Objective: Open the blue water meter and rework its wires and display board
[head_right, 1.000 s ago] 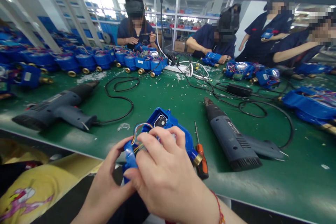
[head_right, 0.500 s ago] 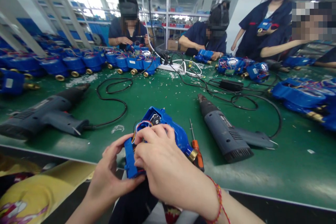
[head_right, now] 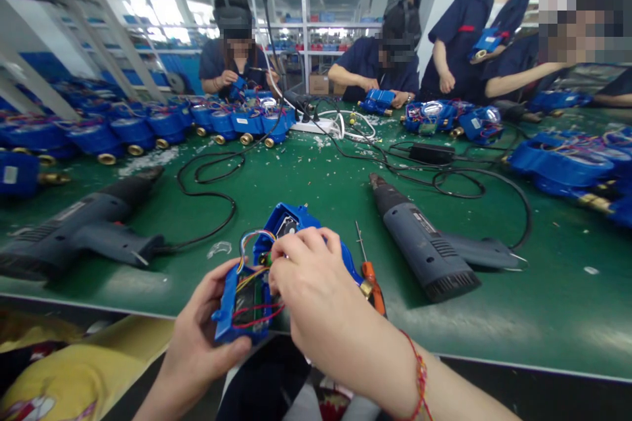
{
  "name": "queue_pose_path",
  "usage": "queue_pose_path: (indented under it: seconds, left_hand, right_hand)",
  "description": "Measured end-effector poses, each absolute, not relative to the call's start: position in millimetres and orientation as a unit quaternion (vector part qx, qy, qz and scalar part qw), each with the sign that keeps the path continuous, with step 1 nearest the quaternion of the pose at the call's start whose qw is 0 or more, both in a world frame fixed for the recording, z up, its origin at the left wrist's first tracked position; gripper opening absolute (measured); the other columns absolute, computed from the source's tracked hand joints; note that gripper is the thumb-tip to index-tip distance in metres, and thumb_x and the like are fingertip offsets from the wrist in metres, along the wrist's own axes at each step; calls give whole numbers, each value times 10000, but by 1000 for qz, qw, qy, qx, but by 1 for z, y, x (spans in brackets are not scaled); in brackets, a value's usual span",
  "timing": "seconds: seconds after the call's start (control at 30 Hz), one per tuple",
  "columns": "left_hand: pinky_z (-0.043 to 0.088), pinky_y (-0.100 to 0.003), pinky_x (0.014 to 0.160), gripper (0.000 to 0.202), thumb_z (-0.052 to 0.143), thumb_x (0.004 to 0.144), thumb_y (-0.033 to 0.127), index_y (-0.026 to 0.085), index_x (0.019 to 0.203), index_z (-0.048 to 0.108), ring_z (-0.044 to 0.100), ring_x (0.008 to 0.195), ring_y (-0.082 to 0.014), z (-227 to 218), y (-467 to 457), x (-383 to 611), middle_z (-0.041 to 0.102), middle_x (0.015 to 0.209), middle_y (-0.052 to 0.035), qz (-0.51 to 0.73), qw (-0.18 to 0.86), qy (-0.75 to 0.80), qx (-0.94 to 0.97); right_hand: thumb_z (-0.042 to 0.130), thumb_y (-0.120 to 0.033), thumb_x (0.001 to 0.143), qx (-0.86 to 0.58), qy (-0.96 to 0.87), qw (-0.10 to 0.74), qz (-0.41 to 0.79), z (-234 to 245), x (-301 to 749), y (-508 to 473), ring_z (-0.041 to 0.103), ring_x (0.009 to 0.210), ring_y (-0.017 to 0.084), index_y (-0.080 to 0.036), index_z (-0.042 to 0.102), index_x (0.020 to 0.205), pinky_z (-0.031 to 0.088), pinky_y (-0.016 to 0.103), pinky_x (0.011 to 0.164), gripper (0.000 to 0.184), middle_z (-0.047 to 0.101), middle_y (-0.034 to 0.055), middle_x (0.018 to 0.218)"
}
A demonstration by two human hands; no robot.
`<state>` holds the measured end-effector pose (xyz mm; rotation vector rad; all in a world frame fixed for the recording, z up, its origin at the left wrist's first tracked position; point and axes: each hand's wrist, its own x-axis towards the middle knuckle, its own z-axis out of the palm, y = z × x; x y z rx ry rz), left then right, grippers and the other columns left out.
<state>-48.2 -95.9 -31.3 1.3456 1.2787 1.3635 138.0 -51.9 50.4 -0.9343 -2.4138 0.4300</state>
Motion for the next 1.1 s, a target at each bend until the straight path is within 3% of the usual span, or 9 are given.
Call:
queue_pose_path:
  seconds: [0.17,0.27,0.43,0.6,0.73,0.93,1.1]
  left_hand:
    - [559,-364,884,738,840,629,496,294,1274,542,668,1025,-263,-29,-96,-47,682,1127,-32,558,411,483,536]
    - [545,-414,922,748,842,621,509,284,1266,537,665,1043,-284,-27,-96,-47,678,1141,-50,545,391,496,551]
    - [474,-523,997,793,831,620,542,277,1292,504,639,1098,-333,-29,-95,-48,650,1208,-91,521,375,515,568]
    - [481,-468,992,764,843,623,488,286,1279,507,628,1112,-307,-24,-95,-47,656,1190,-63,530,397,509,550]
    - [488,-421,973,781,865,592,450,261,1264,515,634,1090,-290,-20,-96,-44,667,1193,-63,534,427,510,523]
    - [495,-410,952,827,859,554,534,228,1243,522,636,1068,-297,-18,-95,-40,671,1176,-83,535,449,505,507]
    - [514,-411,939,789,864,556,441,222,1230,520,650,1045,-290,-13,-93,-39,678,1128,-78,535,444,514,502]
  right_hand:
    - [472,-109,957,-353,-875,277,181,59,144,-54,452,1025,184,-160,612,811,296,390,917,208,614,21,1069]
    - [525,-180,969,-319,-885,291,176,62,142,-58,455,1037,173,-185,647,868,280,371,958,158,629,-9,1077]
    - [524,-171,973,-267,-892,355,88,52,139,-63,489,937,154,-175,644,859,264,363,943,166,663,-25,952]
    - [386,-130,1002,-238,-881,404,-63,39,145,-69,506,947,144,-174,675,913,262,382,963,306,710,-24,947]
    - [423,-115,963,-181,-881,423,-113,32,147,-71,498,1000,135,-223,685,845,263,385,958,307,697,-52,1020]
    - [458,-135,979,-293,-876,382,-7,33,142,-67,429,1018,200,-192,664,874,287,407,919,238,641,19,1063]
    - [515,-149,959,-318,-875,347,116,47,139,-68,429,1048,181,-221,674,916,306,370,917,180,608,-1,1088]
